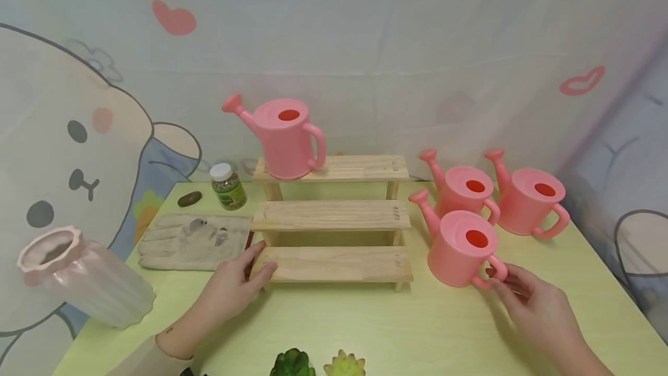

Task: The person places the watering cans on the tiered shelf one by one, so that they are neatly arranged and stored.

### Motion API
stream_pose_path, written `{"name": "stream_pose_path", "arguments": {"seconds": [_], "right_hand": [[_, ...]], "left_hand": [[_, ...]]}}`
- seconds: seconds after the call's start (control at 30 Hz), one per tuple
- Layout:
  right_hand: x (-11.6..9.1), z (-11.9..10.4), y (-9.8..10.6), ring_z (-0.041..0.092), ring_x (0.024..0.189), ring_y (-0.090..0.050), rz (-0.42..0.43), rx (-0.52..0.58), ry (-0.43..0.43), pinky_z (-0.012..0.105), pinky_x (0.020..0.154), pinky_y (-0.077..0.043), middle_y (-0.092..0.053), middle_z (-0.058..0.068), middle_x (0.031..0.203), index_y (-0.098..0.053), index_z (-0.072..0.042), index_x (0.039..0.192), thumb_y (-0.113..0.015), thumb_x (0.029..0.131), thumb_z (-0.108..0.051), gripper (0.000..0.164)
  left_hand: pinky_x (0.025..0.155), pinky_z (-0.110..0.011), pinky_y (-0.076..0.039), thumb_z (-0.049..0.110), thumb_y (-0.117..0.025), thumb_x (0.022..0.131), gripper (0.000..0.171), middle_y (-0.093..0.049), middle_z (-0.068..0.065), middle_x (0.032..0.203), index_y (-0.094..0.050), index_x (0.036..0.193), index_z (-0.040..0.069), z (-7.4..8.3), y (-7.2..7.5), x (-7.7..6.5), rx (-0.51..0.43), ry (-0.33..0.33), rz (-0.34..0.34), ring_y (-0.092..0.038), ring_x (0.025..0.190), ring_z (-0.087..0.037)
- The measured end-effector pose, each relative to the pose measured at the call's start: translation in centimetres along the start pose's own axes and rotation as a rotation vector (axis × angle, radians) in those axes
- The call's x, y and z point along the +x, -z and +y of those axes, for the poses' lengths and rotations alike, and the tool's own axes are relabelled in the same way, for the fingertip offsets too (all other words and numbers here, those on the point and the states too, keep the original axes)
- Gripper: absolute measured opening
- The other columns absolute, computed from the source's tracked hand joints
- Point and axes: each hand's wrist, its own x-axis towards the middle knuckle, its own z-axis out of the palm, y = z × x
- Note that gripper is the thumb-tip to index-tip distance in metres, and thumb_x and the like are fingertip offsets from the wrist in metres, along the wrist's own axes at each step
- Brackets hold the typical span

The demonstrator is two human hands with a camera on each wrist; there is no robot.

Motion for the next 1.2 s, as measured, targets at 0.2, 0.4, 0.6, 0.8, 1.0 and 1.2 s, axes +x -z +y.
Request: {"name": "stream_pose_path", "arguments": {"seconds": [0.2, 0.4, 0.6, 0.8, 1.0, 1.2], "right_hand": [[0.0, -0.2, 0.1, -0.035, 0.087, -0.046, 0.004, -0.013, -0.039, 0.001, 0.066, -0.044, -0.078, 0.014, 0.11, -0.073, -0.013, 0.121, -0.075, 0.094, -0.034, 0.035], [-0.1, -0.4, 0.3, -0.037, 0.08, -0.039, 0.036, -0.078, -0.117, 0.009, 0.06, -0.045, -0.079, 0.011, 0.107, -0.074, -0.013, 0.121, -0.074, 0.094, -0.039, 0.037], [-0.1, -0.5, 1.4, -0.038, 0.078, -0.038, 0.067, -0.093, -0.15, 0.013, 0.057, -0.043, -0.081, -0.003, 0.099, -0.076, -0.018, 0.119, -0.073, 0.095, -0.04, 0.032], [0.6, -1.3, 3.8, -0.035, 0.072, -0.044, 0.16, -0.052, -0.107, 0.013, 0.055, -0.04, -0.049, -0.059, 0.084, -0.077, -0.015, 0.119, -0.077, 0.093, -0.033, 0.032], [2.4, -2.8, 5.5, -0.029, 0.078, -0.058, 0.255, 0.189, 0.011, 0.003, 0.063, -0.047, -0.057, -0.051, 0.092, -0.071, 0.002, 0.123, -0.072, 0.094, -0.004, 0.03], [4.6, -4.7, 6.9, -0.022, 0.082, -0.065, 0.265, 0.347, 0.124, 0.003, 0.069, -0.05, -0.064, -0.041, 0.099, -0.071, -0.012, 0.126, -0.068, 0.093, 0.006, 0.038]], "left_hand": [[0.055, -0.031, -0.037, 0.054, -0.059, 0.1, 0.068, -0.036, 0.005, 0.046, -0.043, 0.157, 0.02, 0.0, 0.0, -0.1, -0.002, 0.001, 0.001, -0.022, 0.044, -0.01], [0.059, -0.031, -0.039, 0.055, -0.059, 0.1, 0.068, -0.039, 0.004, 0.045, -0.043, 0.157, 0.019, 0.0, 0.1, -0.2, 0.004, -0.003, 0.002, -0.022, 0.044, -0.01], [0.078, -0.036, -0.048, 0.056, -0.058, 0.1, 0.069, -0.048, 0.0, 0.05, -0.044, 0.156, 0.018, 0.0, 0.0, -0.1, 0.03, -0.021, 0.019, -0.042, 0.051, -0.01], [0.076, -0.037, -0.049, 0.056, -0.058, 0.1, 0.069, -0.047, 0.002, 0.051, -0.045, 0.156, 0.017, 0.0, 0.0, -0.1, 0.03, -0.025, 0.025, -0.047, 0.056, -0.01], [0.082, -0.04, -0.052, 0.054, -0.059, 0.1, 0.068, -0.051, 0.002, 0.055, -0.047, 0.155, 0.015, 0.1, -0.1, -0.1, 0.038, -0.038, 0.046, -0.061, 0.071, -0.012], [0.083, -0.038, -0.05, 0.052, -0.059, 0.101, 0.067, -0.047, 0.0, 0.05, -0.046, 0.155, 0.016, 0.0, -0.1, -0.1, 0.036, -0.028, 0.033, -0.046, 0.057, -0.009]]}}
